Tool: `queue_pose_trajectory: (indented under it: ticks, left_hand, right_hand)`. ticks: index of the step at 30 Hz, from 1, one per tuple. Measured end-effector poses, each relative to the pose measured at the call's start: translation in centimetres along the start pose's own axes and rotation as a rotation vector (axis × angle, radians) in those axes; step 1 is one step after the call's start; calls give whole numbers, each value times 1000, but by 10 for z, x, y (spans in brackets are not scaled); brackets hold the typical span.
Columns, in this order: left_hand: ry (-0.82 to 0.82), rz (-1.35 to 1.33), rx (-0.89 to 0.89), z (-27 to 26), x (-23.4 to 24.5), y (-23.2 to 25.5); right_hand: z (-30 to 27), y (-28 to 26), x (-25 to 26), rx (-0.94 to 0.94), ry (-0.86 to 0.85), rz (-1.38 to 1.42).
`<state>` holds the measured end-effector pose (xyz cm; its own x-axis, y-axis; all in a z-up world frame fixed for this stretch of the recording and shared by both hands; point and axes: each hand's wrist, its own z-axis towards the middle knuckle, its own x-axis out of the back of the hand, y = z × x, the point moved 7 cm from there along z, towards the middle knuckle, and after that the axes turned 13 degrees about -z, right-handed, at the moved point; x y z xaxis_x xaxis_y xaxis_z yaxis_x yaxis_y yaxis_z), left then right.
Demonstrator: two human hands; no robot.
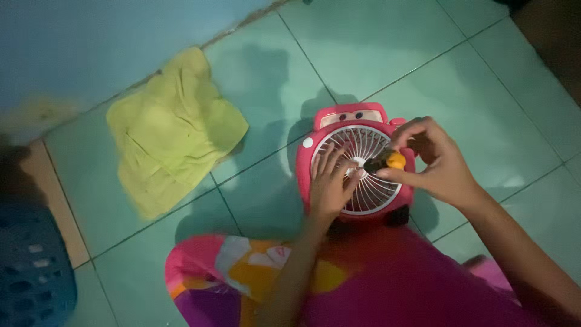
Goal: The person sits on the floor and removes the central cap from a pink car-shaped fan. They then use a screwdriver to loosen the screw holding the fan blade in place.
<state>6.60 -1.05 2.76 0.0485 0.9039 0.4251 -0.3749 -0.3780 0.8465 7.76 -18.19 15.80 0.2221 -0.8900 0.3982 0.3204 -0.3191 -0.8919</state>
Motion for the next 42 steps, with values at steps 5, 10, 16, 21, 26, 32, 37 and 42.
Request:
queue_pose_trajectory:
  ticks: [5,10,16,21,26,32,37,42]
  left_hand:
    - [-1,4,-2,-2,-3,-1]
    - [-8,49,-22,-1,-4,-4]
    - [-26,41,-1,-3,-3,-5]
    - [-9,34,1,-2,-2,-2]
    - [-2,42,-2,-5,-1,-2]
    - [-2,44,-4,-4,-3,-3]
    - [-27,33,-22,-1,-3,-1]
    - [-87,58,7,-4,-7,-4]
  right_hand:
    - [2,-12,-5,-6,-48,-18]
    - [5,10,-16,-151,-139,58]
    - [11,-10,-29,202,-81,-617]
    - [22,11,-9,-258,-343,-1379]
    - [34,-26,-5,17,-259,-1139]
    - [38,-51,-14,275,-203,-1099]
    - [35,-53,-24,336,-225,-1059]
    - [31,-48,-35,318,-214,-1073]
